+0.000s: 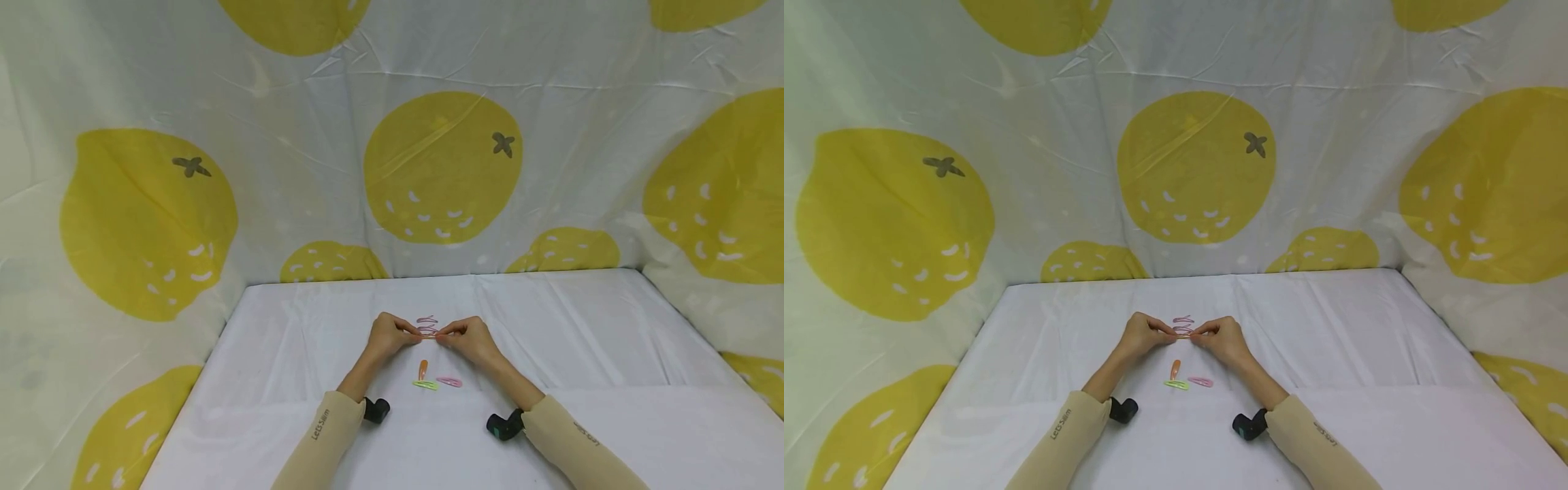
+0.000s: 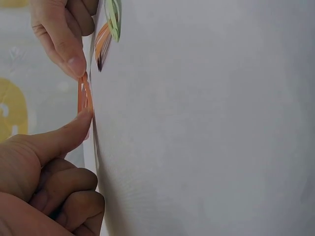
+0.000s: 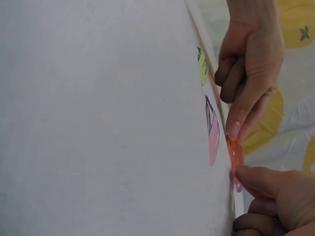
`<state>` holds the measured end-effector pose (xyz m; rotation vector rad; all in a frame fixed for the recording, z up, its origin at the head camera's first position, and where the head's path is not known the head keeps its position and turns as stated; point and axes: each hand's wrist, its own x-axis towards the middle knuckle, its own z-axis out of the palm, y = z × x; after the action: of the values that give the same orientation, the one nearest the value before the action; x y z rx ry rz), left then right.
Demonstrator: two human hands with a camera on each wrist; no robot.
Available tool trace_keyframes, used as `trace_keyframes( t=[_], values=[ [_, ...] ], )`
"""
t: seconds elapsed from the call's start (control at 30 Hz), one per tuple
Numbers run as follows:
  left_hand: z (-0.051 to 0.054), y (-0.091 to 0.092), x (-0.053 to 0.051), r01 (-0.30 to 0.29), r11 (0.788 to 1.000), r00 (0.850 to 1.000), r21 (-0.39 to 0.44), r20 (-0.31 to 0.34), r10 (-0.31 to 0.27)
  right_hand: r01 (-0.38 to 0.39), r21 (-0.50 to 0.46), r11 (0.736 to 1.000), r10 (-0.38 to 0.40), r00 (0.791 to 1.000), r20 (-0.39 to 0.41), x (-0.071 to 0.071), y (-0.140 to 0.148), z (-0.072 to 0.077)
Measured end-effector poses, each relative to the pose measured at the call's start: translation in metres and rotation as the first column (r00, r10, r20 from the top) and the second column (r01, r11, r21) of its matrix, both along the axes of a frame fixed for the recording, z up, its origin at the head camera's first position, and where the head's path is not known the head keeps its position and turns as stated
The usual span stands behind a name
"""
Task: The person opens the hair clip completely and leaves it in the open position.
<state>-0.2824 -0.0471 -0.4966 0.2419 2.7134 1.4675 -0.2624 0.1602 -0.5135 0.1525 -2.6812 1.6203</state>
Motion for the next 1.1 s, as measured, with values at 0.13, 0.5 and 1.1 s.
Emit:
trace_keyframes(
  t=[0.13, 0.5, 1.1],
  values=[
    [0.000, -0.001, 0.000, 0.005, 1.000, 1.000, 0.009, 0.010, -0.005, -0.008, 0.010, 1.000, 0.008, 1.000, -0.007, 0.000, 0.000, 0.000],
    [0.005, -0.013, 0.008, 0.012, 0.998, 0.999, 0.054, 0.044, -0.015, -0.007, 0.019, 1.000, 0.007, 0.999, 0.045, 0.005, 0.002, 0.004],
    [0.008, -0.026, 0.045, 0.189, 0.981, 0.972, 0.038, 0.133, -0.193, -0.186, 0.014, 0.982, 0.184, 0.978, 0.102, 0.043, 0.012, 0.009]
  ],
)
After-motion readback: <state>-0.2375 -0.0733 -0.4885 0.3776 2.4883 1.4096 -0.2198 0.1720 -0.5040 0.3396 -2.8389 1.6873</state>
